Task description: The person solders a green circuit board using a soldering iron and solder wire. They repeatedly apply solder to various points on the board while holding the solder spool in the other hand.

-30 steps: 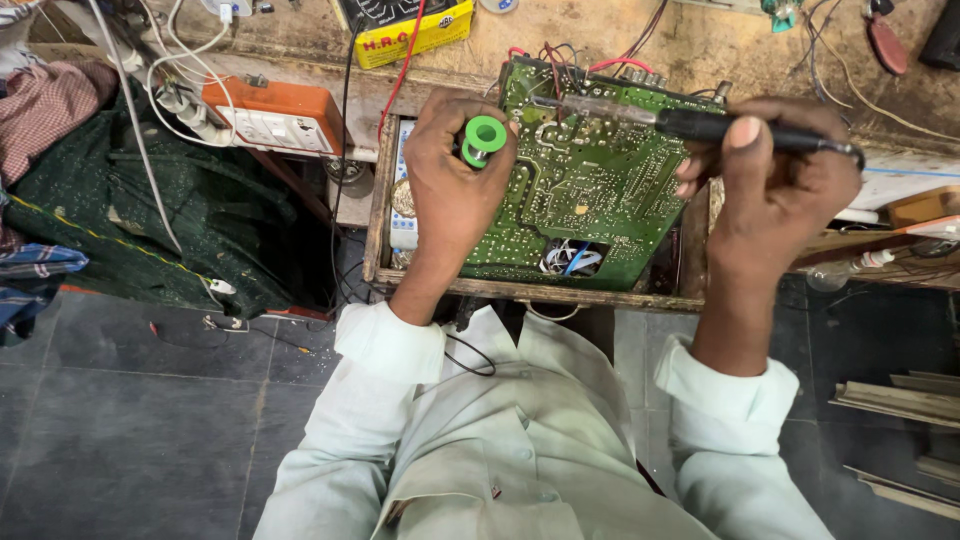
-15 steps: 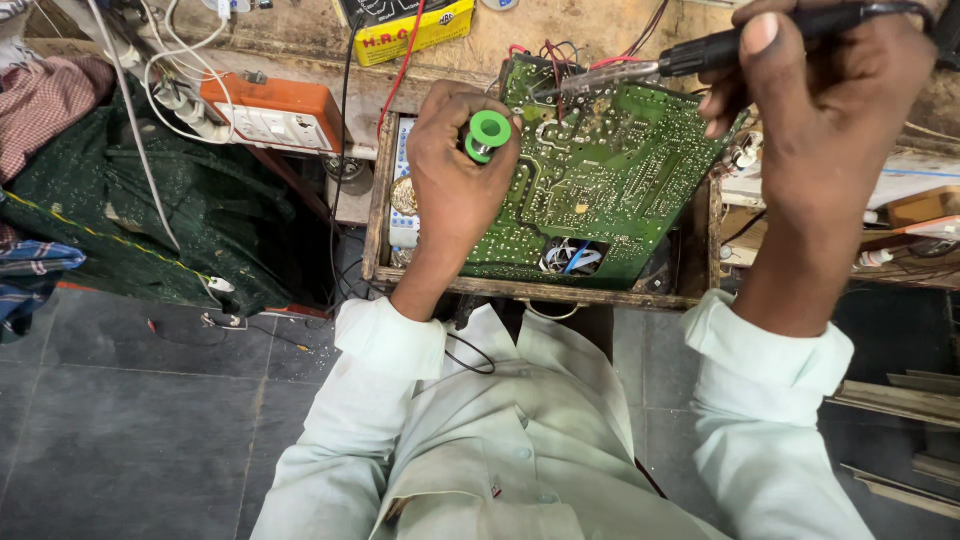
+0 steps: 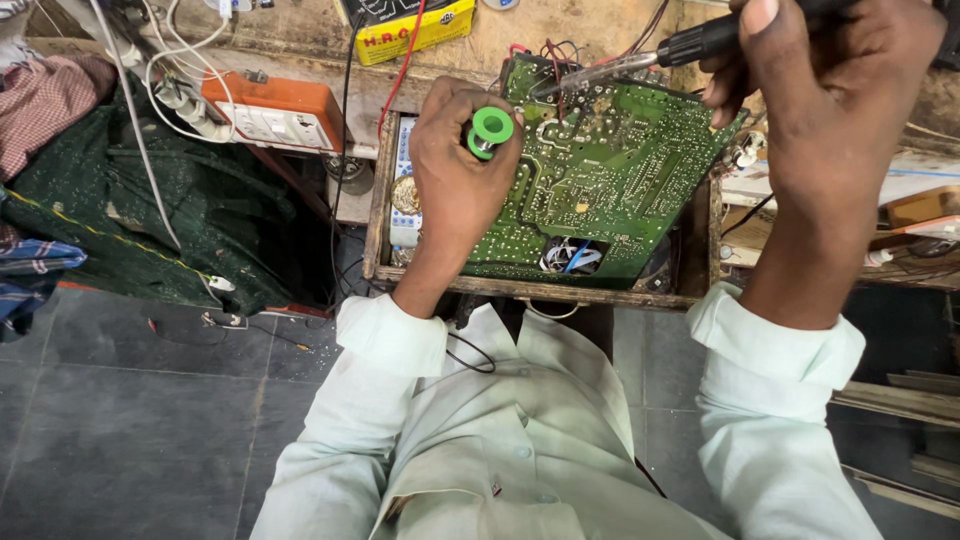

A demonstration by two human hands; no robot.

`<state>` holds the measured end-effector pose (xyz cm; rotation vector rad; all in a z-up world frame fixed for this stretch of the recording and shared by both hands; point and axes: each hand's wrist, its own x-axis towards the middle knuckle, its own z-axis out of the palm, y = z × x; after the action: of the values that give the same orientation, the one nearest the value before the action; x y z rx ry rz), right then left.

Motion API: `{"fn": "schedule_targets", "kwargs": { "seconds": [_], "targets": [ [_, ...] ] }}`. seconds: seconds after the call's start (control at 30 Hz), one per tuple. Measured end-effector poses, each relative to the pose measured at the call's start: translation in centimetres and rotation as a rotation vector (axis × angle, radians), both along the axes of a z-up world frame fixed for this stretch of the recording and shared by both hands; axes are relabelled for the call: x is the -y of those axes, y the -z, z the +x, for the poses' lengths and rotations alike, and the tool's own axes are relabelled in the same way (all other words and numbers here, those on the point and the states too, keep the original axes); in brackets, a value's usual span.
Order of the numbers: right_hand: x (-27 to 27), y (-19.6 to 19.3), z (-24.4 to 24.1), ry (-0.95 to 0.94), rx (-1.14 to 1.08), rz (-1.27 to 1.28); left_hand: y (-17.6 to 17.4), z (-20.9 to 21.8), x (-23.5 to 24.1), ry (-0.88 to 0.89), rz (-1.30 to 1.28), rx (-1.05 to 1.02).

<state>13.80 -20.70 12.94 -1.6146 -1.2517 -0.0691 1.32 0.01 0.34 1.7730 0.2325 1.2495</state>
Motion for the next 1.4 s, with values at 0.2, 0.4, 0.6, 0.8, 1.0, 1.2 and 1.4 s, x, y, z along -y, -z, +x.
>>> {"fn": "schedule_targets", "kwargs": {
  "seconds": [0.2,0.4,0.6,0.8,1.0,1.2,1.4],
  "targets": [
    [0.5,1.0,-0.9,0.039,-0.065,0.062,-0.1,-0.3,0.0,0.006,0.008,0.02],
    [0.9,2.5,-0.2,0.025,0.007,0.141,0.0,-1.3,-0.4,0.02,-0.024,0.073],
    [2.0,5.4,-1.3,0.113,-0.133,0.314,0.5,-3.0,-0.9,0.005,-0.036,0.012],
    [1.9,7.1,-1.3,0.127,-0.156,0.364,0.6,-3.3,-0.7,0.044,-0.152,-0.042],
    [1.6,7.6,-1.2,0.138,-0.255,0.386,0.7,-3.3,-0.4,0.07,-0.16,-0.031],
    [1.2,7.9,-1.2,0.119,-0.225,0.405,0.7,-3.3,-0.3,0.094,-0.151,-0.026],
    [1.3,8.2,-1.1,0.129,-0.239,0.409,0.7,-3.5,-0.4,0.082,-0.128,-0.025]
  ]
}}
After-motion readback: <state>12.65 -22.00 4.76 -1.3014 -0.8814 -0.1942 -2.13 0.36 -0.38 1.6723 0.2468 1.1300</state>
